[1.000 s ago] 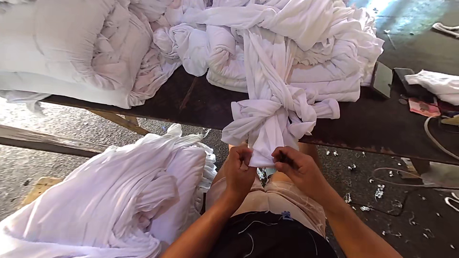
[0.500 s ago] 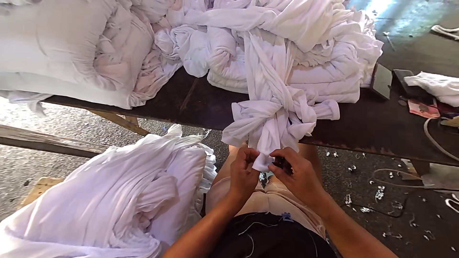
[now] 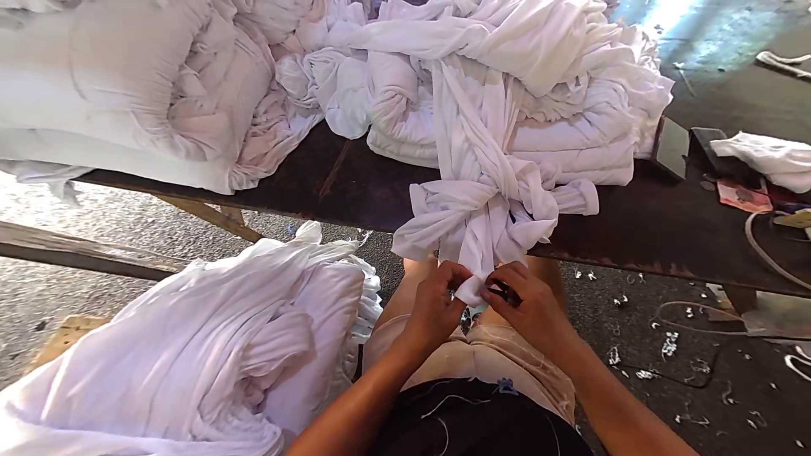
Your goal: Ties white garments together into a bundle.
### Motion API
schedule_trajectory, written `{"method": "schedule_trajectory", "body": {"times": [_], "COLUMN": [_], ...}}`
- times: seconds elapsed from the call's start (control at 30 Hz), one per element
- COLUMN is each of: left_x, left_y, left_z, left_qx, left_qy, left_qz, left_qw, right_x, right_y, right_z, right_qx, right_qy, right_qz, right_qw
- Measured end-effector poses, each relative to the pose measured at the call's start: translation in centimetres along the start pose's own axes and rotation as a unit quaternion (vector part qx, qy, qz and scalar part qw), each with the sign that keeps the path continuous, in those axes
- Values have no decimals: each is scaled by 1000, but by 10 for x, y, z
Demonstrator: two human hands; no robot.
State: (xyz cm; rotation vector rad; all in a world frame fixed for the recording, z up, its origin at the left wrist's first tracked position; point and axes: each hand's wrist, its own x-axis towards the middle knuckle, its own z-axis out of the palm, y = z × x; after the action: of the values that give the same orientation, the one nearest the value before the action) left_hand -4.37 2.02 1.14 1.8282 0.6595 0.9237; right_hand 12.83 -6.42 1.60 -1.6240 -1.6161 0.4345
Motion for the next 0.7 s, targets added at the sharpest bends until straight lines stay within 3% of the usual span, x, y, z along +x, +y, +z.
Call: {"method": "schedule_trajectory", "body": {"times": [0.1,0.23,0.3,0.43,0.5,0.6,0.7], "left_x": [7,26,35,32,28,24,24], "left_y": [4,6,6,1,1,-7,-14], "left_z": [-5,-25,-40,-46,-39,-24,-5], "left_qx": [-40,-232,-272,-166,-103,-51,-23], "left_qy": [7,162,176,111,24,-115,-203], "left_qz": [8,6,13,-75,-148,-212,-246], "left_qw": [999,959,946,977,983,969,948], "right_x": [2,4,5,6,8,8,5], "right_y": [5,12,14,20,24,33,38], "right_z": [-4,-8,-10,-20,-28,-40,-45], "right_qx": [3,13,19,16,10,1,19], "right_qy": [-2,-11,-16,-16,2,50,107], "right_qz": [35,51,54,87,109,120,121], "right_qw": [999,999,998,996,994,992,987]}}
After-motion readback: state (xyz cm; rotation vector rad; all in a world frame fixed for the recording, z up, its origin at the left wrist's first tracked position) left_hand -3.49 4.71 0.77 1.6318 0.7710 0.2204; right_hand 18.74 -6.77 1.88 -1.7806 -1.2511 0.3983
